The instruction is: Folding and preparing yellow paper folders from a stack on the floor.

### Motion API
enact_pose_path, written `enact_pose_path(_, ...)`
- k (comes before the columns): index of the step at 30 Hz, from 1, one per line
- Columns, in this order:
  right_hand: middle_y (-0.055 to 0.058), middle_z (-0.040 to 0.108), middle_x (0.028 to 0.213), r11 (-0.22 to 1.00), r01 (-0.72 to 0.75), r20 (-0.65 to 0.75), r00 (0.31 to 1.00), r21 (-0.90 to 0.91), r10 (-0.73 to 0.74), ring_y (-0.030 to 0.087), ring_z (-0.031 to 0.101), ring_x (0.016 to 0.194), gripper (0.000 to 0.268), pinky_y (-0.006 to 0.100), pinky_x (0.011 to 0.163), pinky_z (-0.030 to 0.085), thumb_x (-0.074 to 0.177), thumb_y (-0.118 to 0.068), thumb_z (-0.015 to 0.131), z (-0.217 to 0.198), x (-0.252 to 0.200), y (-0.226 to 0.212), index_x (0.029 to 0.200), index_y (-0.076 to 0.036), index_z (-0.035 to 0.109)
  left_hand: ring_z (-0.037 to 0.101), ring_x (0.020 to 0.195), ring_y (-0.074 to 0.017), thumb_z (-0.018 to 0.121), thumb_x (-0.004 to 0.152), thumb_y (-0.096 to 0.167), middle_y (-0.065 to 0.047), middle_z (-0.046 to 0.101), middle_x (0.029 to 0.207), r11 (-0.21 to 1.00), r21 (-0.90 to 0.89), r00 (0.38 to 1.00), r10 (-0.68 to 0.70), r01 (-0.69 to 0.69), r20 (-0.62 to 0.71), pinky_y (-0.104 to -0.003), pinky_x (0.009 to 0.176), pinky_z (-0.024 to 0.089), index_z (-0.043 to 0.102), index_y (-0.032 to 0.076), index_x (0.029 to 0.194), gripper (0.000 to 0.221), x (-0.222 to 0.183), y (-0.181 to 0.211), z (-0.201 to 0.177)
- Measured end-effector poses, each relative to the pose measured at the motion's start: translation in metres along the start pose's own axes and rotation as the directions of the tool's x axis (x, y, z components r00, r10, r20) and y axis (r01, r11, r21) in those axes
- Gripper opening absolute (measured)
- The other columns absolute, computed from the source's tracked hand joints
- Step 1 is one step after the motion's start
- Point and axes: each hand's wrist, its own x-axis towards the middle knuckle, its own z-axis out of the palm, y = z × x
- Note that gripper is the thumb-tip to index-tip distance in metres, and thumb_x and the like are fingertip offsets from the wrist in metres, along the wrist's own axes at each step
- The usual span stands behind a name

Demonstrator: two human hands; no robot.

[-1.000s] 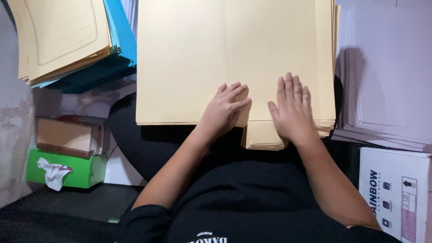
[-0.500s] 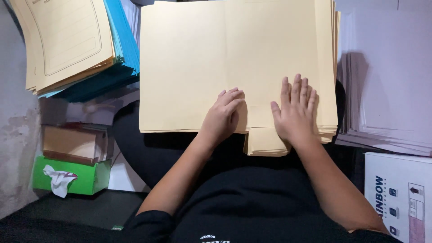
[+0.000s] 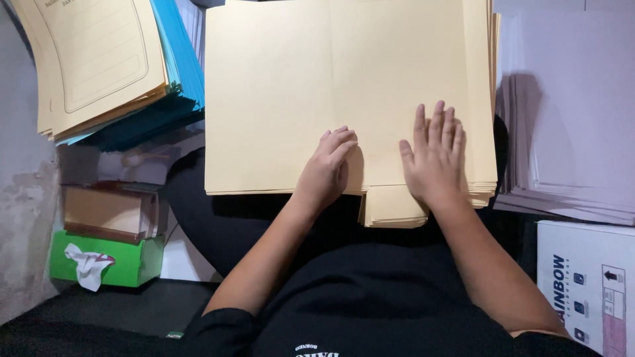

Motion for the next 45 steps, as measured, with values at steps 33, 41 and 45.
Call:
enact_pose_path(33, 0.009, 0.075, 0.115, 0.956, 0.27, -0.035, 0.963, 0.115, -0.268, 0.031, 0.068, 0.116, 0.028, 0.044, 0.104, 0.053, 0.095, -0.013, 0.064, -0.057, -0.042, 0.009, 0.122, -0.014, 0.071, 0.074, 0.074, -0.0365, 0.066, 0.076, 0.004, -0.02, 0.073, 0.088, 0.638, 0.566, 0.844, 0.288, -0.522, 0.453, -0.071, 0.098, 0.048, 0.062, -0.004, 0.118, 0.043, 0.036, 0.046, 0.071)
enact_pose_path(41, 0.013, 0.075, 0.109, 0.803, 0.259, -0.154, 0.966, 0.537, -0.209, 0.037, 0.068, 0.111, 0.028, 0.047, 0.095, 0.054, 0.102, -0.022, 0.053, -0.043, -0.042, -0.022, 0.121, -0.015, 0.073, 0.074, 0.099, -0.0442, 0.068, 0.083, 0.004, -0.025, 0.072, 0.101, 0.743, 0.597, 0.953, 0.248, -0.303, 0.175, -0.064, 0.1, 0.05, 0.067, -0.002, 0.112, 0.03, 0.046, 0.088, -0.022)
enact_pose_path(45, 0.012, 0.069, 0.135, 0.734, 0.66, -0.425, 0.717, 0.159, -0.553, 0.032, 0.065, 0.124, 0.04, 0.043, 0.106, 0.052, 0.09, -0.011, 0.067, -0.024, -0.028, -0.057, 0.13, -0.007, 0.069, 0.072, 0.109, -0.0411, 0.065, 0.09, 0.011, -0.022, 0.075, 0.111, 0.699, 0.714, 0.993, -0.045, -0.043, 0.105, -0.059, 0.089, 0.056, 0.074, 0.002, 0.12, 0.033, 0.01, 0.091, -0.054)
